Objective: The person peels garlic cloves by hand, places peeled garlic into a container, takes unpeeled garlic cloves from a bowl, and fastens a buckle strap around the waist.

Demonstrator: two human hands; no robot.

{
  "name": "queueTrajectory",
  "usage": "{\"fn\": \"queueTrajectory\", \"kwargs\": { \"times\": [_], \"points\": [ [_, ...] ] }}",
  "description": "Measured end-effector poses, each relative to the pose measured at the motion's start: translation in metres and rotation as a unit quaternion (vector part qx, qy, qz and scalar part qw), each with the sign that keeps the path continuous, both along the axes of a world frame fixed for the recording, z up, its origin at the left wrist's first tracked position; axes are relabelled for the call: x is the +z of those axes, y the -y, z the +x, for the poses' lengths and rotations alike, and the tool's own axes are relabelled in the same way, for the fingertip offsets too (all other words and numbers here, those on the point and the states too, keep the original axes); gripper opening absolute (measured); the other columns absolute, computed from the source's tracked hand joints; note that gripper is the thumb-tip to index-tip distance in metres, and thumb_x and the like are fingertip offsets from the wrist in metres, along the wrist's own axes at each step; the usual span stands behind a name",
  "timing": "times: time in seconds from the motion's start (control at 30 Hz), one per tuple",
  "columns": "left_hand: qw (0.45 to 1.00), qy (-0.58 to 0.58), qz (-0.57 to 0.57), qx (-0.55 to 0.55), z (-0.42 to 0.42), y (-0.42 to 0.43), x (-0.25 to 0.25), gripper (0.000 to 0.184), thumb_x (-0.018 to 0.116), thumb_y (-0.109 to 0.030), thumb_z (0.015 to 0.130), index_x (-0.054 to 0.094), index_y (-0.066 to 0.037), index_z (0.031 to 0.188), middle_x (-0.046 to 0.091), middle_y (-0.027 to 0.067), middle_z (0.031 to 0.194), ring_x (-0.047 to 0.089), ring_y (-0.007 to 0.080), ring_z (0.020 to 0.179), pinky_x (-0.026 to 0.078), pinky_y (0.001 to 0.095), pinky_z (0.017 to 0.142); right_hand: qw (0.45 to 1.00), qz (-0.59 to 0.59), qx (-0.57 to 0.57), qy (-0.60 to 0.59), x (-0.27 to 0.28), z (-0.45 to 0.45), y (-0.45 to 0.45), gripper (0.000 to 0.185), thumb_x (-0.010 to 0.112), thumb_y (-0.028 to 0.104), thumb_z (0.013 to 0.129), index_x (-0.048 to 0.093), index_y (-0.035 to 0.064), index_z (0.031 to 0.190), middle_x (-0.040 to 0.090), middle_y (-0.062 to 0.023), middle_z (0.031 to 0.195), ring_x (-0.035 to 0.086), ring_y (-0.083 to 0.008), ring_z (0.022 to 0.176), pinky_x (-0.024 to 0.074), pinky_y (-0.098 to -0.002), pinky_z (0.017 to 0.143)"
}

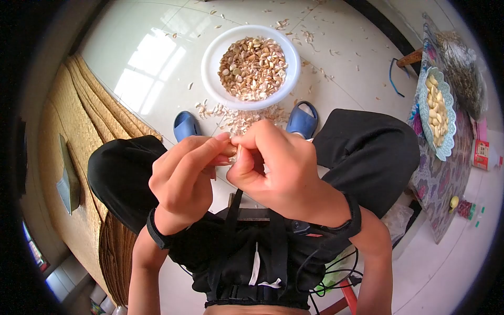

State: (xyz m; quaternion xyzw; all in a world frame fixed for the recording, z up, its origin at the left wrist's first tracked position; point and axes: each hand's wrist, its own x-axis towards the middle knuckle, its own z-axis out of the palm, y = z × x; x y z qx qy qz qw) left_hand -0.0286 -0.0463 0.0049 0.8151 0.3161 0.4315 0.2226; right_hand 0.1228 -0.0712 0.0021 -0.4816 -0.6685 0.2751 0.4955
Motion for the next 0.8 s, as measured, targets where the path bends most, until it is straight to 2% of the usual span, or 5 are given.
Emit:
{"fn": "queueTrajectory", "kwargs": {
  "times": [0.07, 0.17, 0.33, 0.63, 0.8],
  "points": [
    [1.000, 0.011, 0.005, 0.001, 0.001, 0.001, 0.001, 0.036, 0.054, 0.014, 0.055, 0.057, 0.009, 0.090, 0.057, 0.0116, 0.068, 0.058, 0.0191, 0.056, 0.046, 0.0257, 0.046, 1.000, -0.002, -0.011, -0.017, 0.001, -0.002, 0.003, 0.014, 0.056, -0.008, 0.071, 0.053, -0.0025, 0.083, 0.054, -0.0080, 0.064, 0.055, -0.0118, 0.051, 0.0444, -0.0221, 0.047],
    [0.990, 0.099, -0.101, 0.013, 0.003, 0.002, 0.001, 0.031, 0.054, 0.017, 0.063, 0.057, 0.008, 0.092, 0.059, 0.0122, 0.070, 0.060, 0.0185, 0.060, 0.046, 0.0242, 0.047, 0.995, -0.047, 0.007, -0.093, 0.006, -0.004, 0.003, 0.013, 0.054, -0.007, 0.074, 0.053, -0.0043, 0.086, 0.057, -0.0075, 0.068, 0.057, -0.0095, 0.055, 0.0461, -0.0212, 0.050],
    [0.977, 0.108, -0.184, -0.001, -0.002, 0.000, 0.010, 0.027, 0.054, 0.017, 0.067, 0.058, 0.007, 0.092, 0.060, 0.0116, 0.071, 0.062, 0.0181, 0.061, 0.047, 0.0232, 0.049, 0.946, -0.168, 0.090, -0.263, 0.016, 0.001, -0.001, 0.011, 0.052, -0.005, 0.078, 0.054, -0.0066, 0.089, 0.059, -0.0064, 0.074, 0.057, -0.0075, 0.062, 0.0474, -0.0201, 0.053],
    [0.993, 0.075, -0.092, 0.000, 0.000, -0.002, 0.001, 0.029, 0.054, 0.018, 0.063, 0.057, 0.008, 0.090, 0.058, 0.0116, 0.067, 0.061, 0.0186, 0.060, 0.048, 0.0241, 0.052, 0.982, -0.131, 0.081, -0.109, 0.015, 0.008, -0.004, 0.005, 0.055, -0.006, 0.075, 0.055, -0.0059, 0.081, 0.057, -0.0070, 0.066, 0.056, -0.0062, 0.057, 0.0464, -0.0194, 0.052],
    [0.996, 0.065, -0.064, 0.019, 0.004, -0.001, -0.001, 0.030, 0.054, 0.017, 0.060, 0.057, 0.008, 0.089, 0.057, 0.0111, 0.066, 0.060, 0.0195, 0.058, 0.048, 0.0249, 0.050, 0.974, -0.147, 0.036, -0.166, 0.011, 0.001, -0.002, 0.005, 0.056, -0.006, 0.074, 0.054, -0.0041, 0.078, 0.056, -0.0064, 0.063, 0.054, -0.0066, 0.053, 0.0451, -0.0205, 0.048]
  ]
}}
